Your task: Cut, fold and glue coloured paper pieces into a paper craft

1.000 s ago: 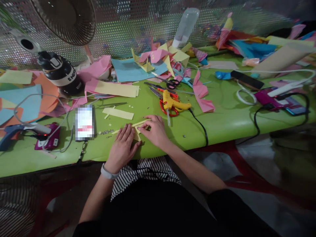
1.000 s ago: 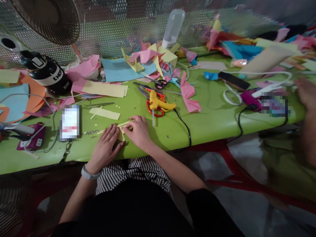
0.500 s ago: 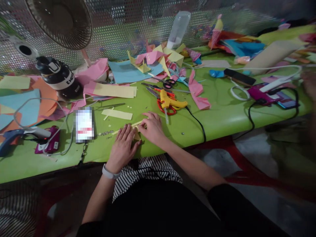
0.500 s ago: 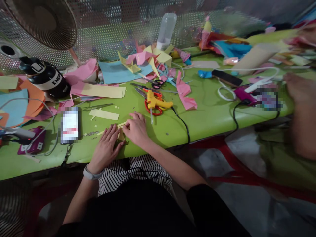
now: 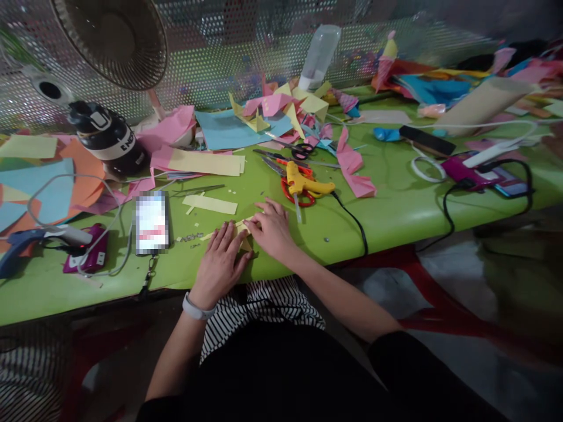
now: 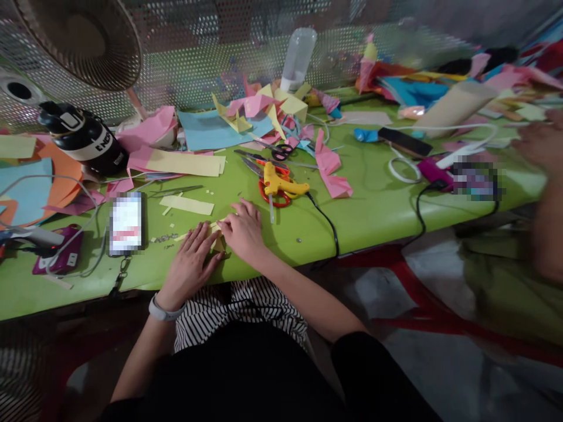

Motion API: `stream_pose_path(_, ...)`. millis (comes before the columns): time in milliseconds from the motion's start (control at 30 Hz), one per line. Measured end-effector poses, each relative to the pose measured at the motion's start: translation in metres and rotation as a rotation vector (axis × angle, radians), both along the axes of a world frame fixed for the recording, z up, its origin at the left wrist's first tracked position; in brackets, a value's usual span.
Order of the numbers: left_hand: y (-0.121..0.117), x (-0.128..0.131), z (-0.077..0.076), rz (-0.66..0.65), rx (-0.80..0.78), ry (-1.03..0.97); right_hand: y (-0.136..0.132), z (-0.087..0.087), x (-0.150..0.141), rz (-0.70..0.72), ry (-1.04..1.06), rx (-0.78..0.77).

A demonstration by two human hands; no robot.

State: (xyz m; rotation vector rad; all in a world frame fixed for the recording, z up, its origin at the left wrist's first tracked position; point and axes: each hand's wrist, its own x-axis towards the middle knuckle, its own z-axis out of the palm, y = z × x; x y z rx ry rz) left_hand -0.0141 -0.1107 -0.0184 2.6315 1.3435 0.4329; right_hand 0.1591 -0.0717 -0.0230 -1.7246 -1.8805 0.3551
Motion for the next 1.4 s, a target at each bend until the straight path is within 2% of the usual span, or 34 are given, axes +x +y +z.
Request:
stream_pose_path(433, -0.0004, -0.0009, -0.0007, 0.001, 0.009, -0.019, -0.0038, -0.0008, 0.0032, 0.002, 0.054, -0.077)
stream_pose_path(967, -0.0004, -0.0003, 0.0009, -0.002, -0.006, 0.001, -0.0058, -0.0037, 0.0015, 0.007, -0.004, 0.008)
stream_pose_path(1200, -0.0005, -0.0002, 0.0015, -0.004, -0.005, -0.003, -0.0048, -0.0002, 0.0038, 0.01, 0.056, -0.063)
stream_pose_path(1400, -0.0006, -0.0005, 0.0008, -0.007, 0.002, -0.017, -0.0034, -0.001, 0.003, 0.027, 0.071, -0.064)
